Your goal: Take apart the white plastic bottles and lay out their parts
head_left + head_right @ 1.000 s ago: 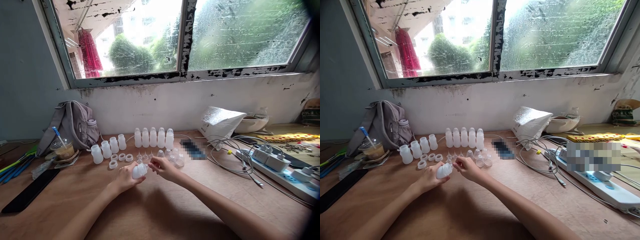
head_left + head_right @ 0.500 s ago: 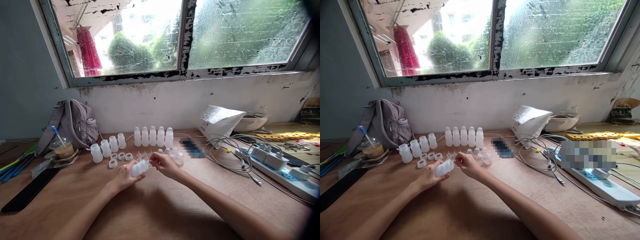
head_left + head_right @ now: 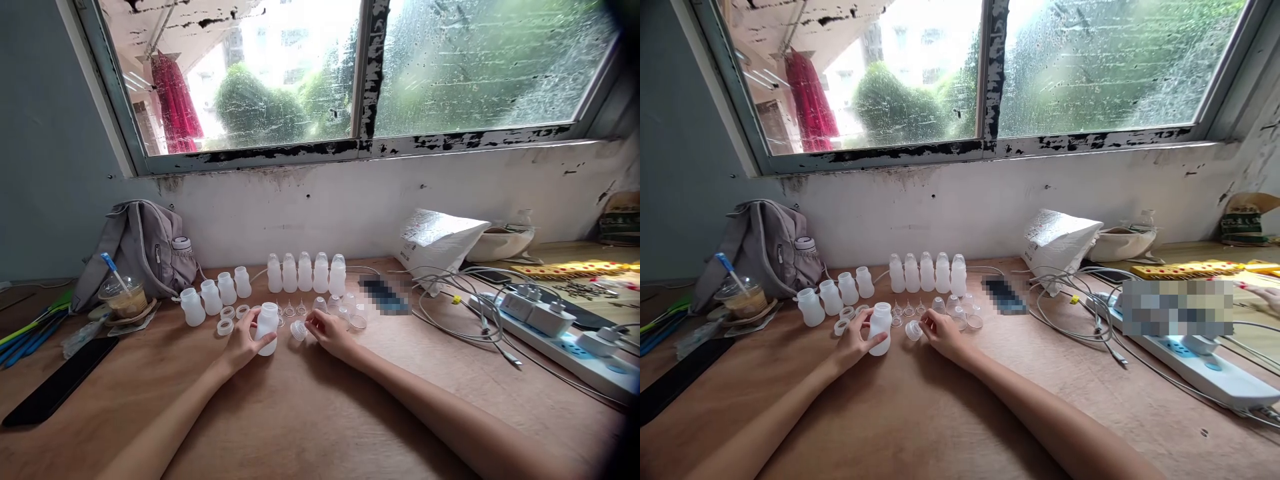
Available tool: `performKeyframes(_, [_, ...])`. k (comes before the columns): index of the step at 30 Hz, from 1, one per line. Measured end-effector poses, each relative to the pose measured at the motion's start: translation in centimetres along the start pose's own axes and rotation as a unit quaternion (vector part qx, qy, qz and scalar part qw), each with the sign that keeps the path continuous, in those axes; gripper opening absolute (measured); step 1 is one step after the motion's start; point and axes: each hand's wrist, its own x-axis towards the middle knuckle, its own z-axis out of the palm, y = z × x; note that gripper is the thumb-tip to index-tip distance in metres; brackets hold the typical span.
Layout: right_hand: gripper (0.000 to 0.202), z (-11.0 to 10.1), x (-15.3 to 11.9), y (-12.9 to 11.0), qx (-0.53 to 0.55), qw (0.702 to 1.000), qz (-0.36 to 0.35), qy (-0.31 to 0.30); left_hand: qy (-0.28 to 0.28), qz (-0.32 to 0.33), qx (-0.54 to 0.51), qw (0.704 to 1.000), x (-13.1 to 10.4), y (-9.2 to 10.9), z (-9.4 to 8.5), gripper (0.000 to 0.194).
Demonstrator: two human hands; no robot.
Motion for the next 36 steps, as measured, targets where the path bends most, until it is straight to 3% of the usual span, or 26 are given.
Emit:
performKeyframes(6, [0.015, 0.3, -0.3, 0.2, -0.006, 1.0, -0.004, 0.004, 0.04, 0.004, -0.015, 0.999, 0.3, -0.1, -1.0, 0.054])
performKeyframes(9, [0.014, 0.4, -0.5, 0.0, -0.008, 1.0, -0.008, -0.004, 0.062, 0.018, 0.017, 0.998, 1.0, -0.2, -1.8, 0.046])
performKeyframes(15, [0.013, 0.5, -0.7, 0.0, -0.021, 0.999, -0.028, -0.007, 0.15, 0.06, 0.2, 0.966, 6.2, -1.2, -4.2, 0.038])
performKeyframes(19, [0.014, 0.5, -0.9, -0.1, -0.036, 0.999, -0.039, -0.008, 0.135, 0.056, 0.312, 0.939, 10.9, -2.1, -5.0, 0.038])
performKeyframes(23, [0.015, 0.4, -1.0, -0.3, -0.057, 0.998, -0.035, -0.013, 0.084, 0.04, 0.366, 0.926, 13.8, -3.1, -4.4, 0.036])
performKeyframes(29, [0.015, 0.4, -1.1, -0.5, -0.066, 0.997, -0.037, -0.021, 0.038, 0.029, 0.379, 0.924, 14.7, -4.7, -2.9, 0.033])
performKeyframes(36, [0.014, 0.4, -1.2, -0.4, -0.067, 0.996, -0.042, -0.03, 0.035, 0.016, 0.399, 0.916, 14.5, -6.1, -2.3, 0.045])
